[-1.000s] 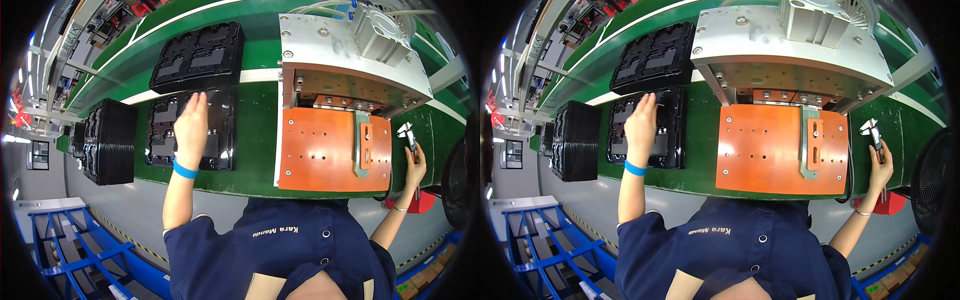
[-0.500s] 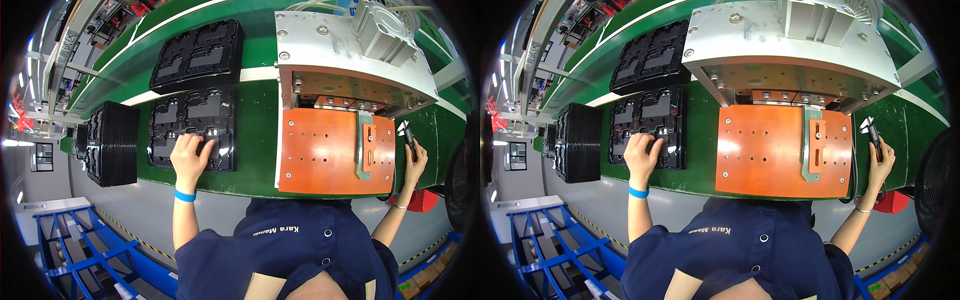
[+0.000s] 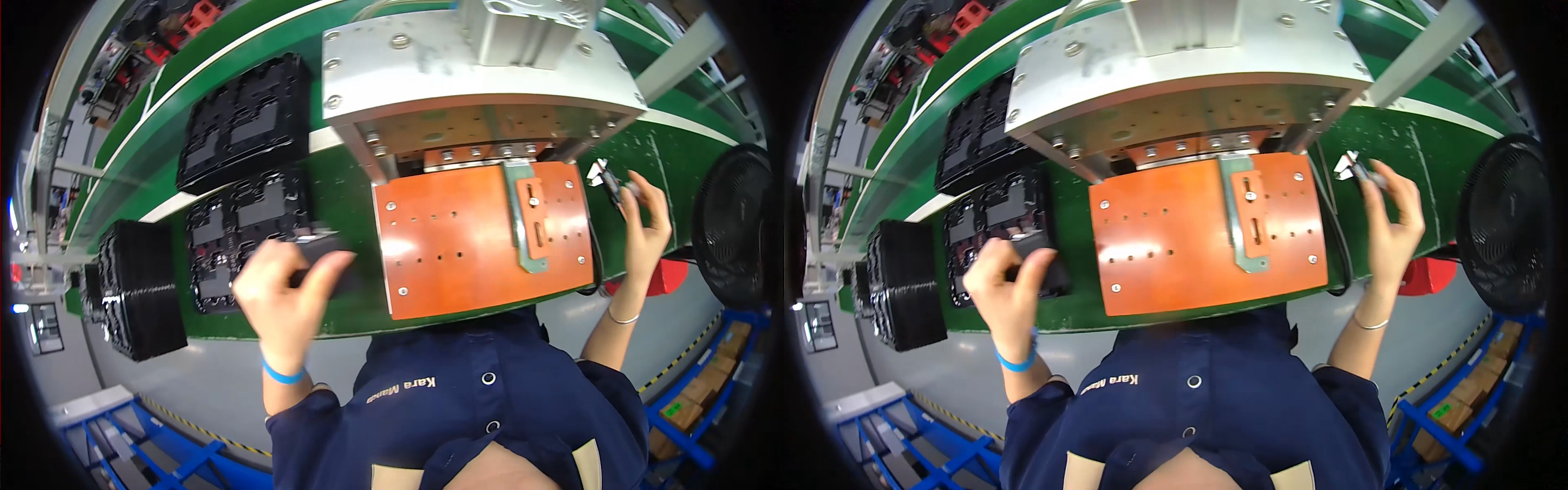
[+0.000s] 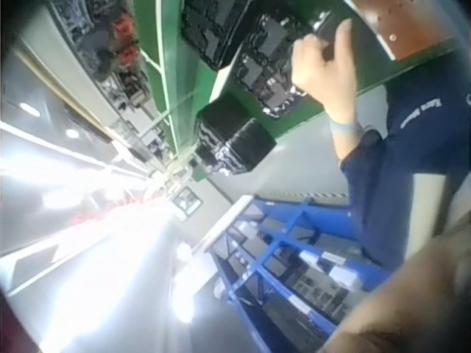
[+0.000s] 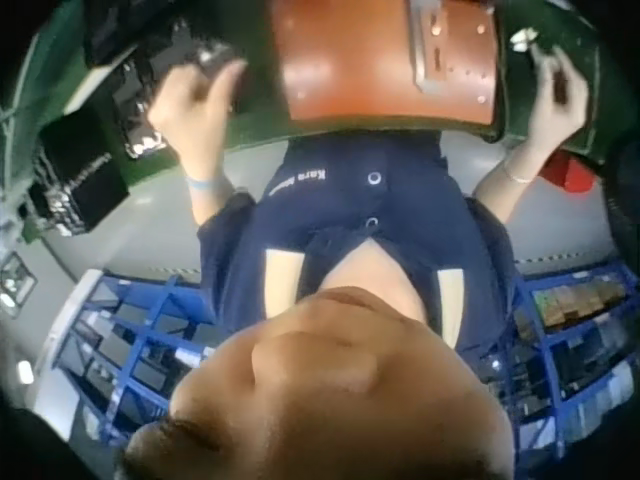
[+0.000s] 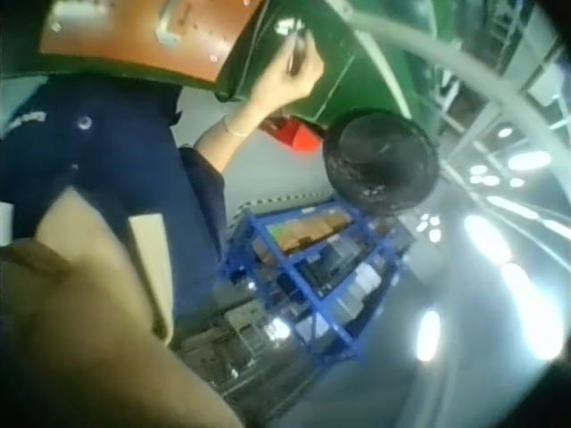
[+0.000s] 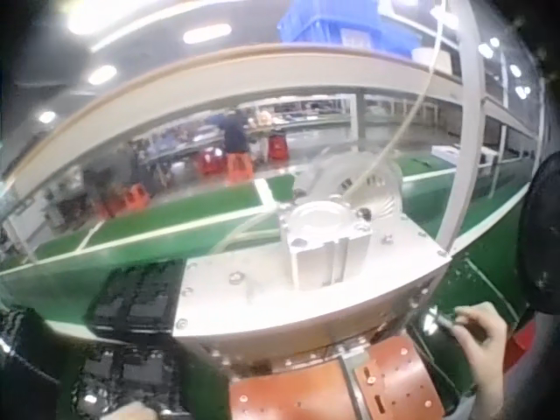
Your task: The person cleans a small black rectangular electronic component with a white wipe, then places it into a metal jig on a green workbench. They press down on the component using the jig's mechanism, remove it, and place it into a black plastic tray. This process is repeated for multiple components.
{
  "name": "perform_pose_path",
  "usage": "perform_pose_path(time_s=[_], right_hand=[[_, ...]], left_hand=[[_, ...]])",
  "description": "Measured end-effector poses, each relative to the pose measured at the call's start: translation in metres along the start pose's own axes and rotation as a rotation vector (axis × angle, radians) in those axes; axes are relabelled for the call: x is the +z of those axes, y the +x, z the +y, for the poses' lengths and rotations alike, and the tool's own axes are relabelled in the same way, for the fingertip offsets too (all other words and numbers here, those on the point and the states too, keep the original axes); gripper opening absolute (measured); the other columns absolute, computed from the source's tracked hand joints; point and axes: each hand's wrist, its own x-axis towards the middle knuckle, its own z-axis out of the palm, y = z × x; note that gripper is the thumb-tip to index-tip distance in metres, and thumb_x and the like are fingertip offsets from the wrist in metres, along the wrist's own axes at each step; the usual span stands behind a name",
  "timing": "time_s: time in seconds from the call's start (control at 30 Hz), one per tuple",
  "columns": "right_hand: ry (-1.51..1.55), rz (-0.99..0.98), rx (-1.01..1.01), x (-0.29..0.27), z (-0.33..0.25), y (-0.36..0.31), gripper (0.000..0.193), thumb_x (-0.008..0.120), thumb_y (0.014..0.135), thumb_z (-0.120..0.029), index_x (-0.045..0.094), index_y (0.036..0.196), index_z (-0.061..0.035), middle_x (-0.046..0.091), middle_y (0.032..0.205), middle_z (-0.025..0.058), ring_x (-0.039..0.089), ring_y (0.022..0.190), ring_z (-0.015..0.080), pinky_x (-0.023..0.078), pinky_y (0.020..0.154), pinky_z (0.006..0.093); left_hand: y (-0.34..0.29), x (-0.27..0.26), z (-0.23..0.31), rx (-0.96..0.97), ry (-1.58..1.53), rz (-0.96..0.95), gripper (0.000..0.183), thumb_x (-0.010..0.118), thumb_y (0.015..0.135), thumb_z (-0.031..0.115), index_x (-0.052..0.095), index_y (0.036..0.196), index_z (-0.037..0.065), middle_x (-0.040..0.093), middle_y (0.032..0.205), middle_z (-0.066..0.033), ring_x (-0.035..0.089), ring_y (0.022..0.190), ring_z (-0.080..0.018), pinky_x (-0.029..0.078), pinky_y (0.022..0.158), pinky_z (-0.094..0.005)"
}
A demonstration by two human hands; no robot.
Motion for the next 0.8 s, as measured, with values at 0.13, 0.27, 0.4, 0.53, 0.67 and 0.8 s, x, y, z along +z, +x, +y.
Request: perform_pose_path(time_s=[0.13, 0.27, 0.4, 0.53, 0.67, 0.8], right_hand=[[0.034, -0.312, -0.349, 0.025, -0.091, 0.000, 0.017, 0.072, 0.072, -0.003, 0.071, 0.088, -0.0051, 0.065, 0.093, 0.0061, 0.059, 0.083, 0.0216, 0.046, 0.075, 0.0326], [0.058, -0.467, -0.472, 0.044, -0.104, -0.014, 0.014, 0.076, 0.070, -0.012, 0.070, 0.083, -0.0103, 0.062, 0.087, 0.0016, 0.055, 0.080, 0.0202, 0.039, 0.072, 0.0315], [-0.031, -0.528, -0.477, 0.053, -0.105, -0.019, 0.017, 0.073, 0.073, -0.012, 0.070, 0.089, -0.0119, 0.060, 0.095, 0.0010, 0.053, 0.087, 0.0199, 0.039, 0.073, 0.0337], [-0.127, -0.540, -0.532, 0.057, -0.112, -0.018, 0.019, 0.072, 0.073, -0.012, 0.069, 0.093, -0.0124, 0.058, 0.099, 0.0013, 0.052, 0.091, 0.0213, 0.039, 0.075, 0.0351], [-0.190, -0.503, -0.589, 0.061, -0.114, -0.019, 0.021, 0.071, 0.073, -0.011, 0.069, 0.094, -0.0121, 0.057, 0.099, 0.0025, 0.051, 0.093, 0.0232, 0.040, 0.079, 0.0368], [-0.186, -0.499, -0.534, 0.064, -0.114, -0.015, 0.021, 0.070, 0.074, -0.010, 0.068, 0.095, -0.0107, 0.057, 0.099, 0.0050, 0.051, 0.093, 0.0240, 0.040, 0.081, 0.0377]], left_hand=[[0.008, 0.050, 0.057, 0.173, -0.229, -0.119, 0.032, 0.082, 0.068, 0.022, 0.055, 0.065, 0.005, 0.053, 0.062, -0.0077, 0.053, 0.054, -0.0255, 0.043, 0.050, -0.0346], [0.005, 0.061, 0.066, 0.243, -0.201, -0.197, 0.027, 0.083, 0.064, 0.014, 0.064, 0.082, 0.003, 0.059, 0.080, -0.0094, 0.056, 0.070, -0.0259, 0.047, 0.062, -0.0340], [-0.005, 0.049, 0.054, 0.308, -0.263, -0.315, 0.040, 0.083, 0.061, 0.015, 0.067, 0.096, 0.003, 0.063, 0.101, -0.0095, 0.058, 0.091, -0.0266, 0.047, 0.075, -0.0355], [-0.014, 0.053, 0.047, 0.374, -0.304, -0.341, 0.039, 0.080, 0.062, 0.010, 0.070, 0.099, 0.005, 0.065, 0.110, -0.0086, 0.059, 0.097, -0.0266, 0.047, 0.081, -0.0354], [-0.016, 0.055, 0.043, 0.394, -0.324, -0.358, 0.035, 0.072, 0.065, 0.004, 0.071, 0.099, 0.006, 0.065, 0.110, -0.0082, 0.059, 0.097, -0.0248, 0.047, 0.077, -0.0335], [-0.013, 0.055, 0.043, 0.416, -0.333, -0.376, 0.038, 0.065, 0.063, 0.003, 0.070, 0.101, 0.005, 0.064, 0.111, -0.0095, 0.058, 0.097, -0.0246, 0.049, 0.076, -0.0333]])
